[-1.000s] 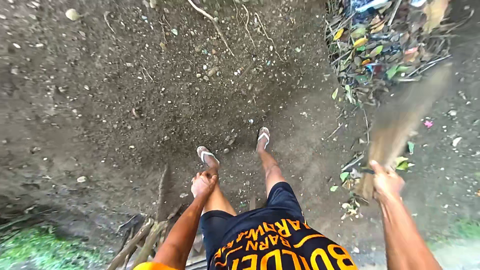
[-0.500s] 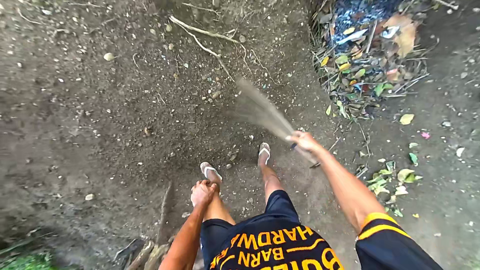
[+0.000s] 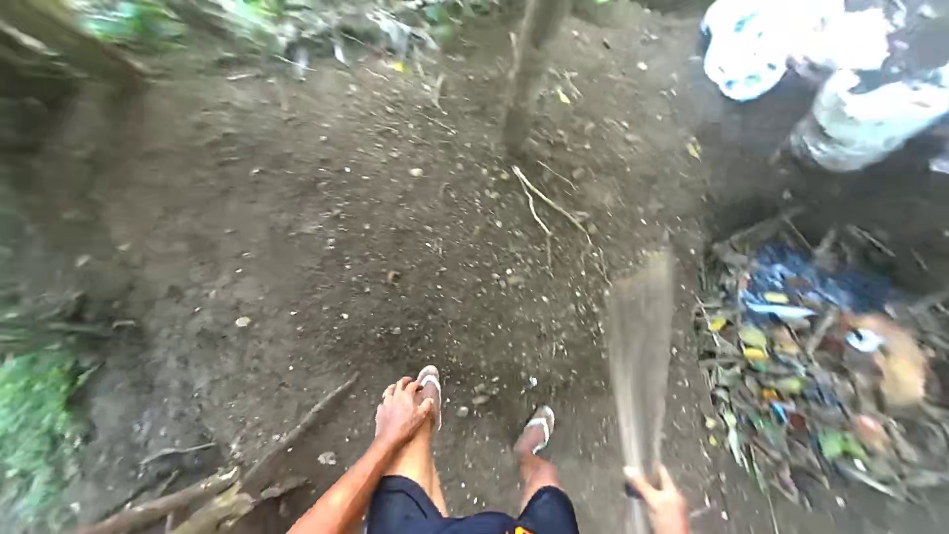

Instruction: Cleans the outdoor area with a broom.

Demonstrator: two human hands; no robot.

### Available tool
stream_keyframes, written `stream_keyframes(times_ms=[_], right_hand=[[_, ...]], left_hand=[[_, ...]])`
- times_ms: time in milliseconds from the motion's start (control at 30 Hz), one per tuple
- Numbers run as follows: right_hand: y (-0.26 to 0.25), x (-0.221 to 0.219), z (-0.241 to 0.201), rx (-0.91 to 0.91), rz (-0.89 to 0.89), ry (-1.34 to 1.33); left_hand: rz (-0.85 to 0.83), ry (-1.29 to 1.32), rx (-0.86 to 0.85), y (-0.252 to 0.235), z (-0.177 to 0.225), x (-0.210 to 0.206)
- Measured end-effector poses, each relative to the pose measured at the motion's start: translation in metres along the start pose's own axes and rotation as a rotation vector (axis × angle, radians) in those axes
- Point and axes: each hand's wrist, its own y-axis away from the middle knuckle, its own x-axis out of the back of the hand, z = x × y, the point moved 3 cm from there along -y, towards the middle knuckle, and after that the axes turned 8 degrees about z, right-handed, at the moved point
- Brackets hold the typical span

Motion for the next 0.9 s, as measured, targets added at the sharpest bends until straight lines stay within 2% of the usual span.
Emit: stream_keyframes(times_ms=[100,200,367,433,667,800,900], right_hand=[[-0.012,-0.091,-0.023,-0.073,-0.224,0.016],[-0.021,-0.151,-0.075,-0.017,-0.324,0.123],[-0.031,-0.21,-0.152,0.043,-0.416,0.198],[-0.037,-0.233,-0.191,0.066,-0.423,0.221],[-0.006,-0.303,-0.354,0.046,-0.312,0.314],[0.034,-0.332,-0.429,-0.029,-0.294,0.244],[0.054,-0.348,-0.479,-0.075,-0.311,0.264]], left_hand=[[0.079,0.055,-0.036,0.002,0.002,0.039],[0.114,0.072,-0.063,0.0,0.006,0.062],[0.142,0.125,-0.128,-0.047,0.021,0.081],[0.124,0.142,-0.161,-0.083,0.036,0.108],[-0.213,0.277,-0.22,-0.216,0.045,0.197],[-0.397,0.224,-0.212,-0.252,0.038,0.221],[-0.497,0.196,-0.149,-0.253,0.029,0.231]])
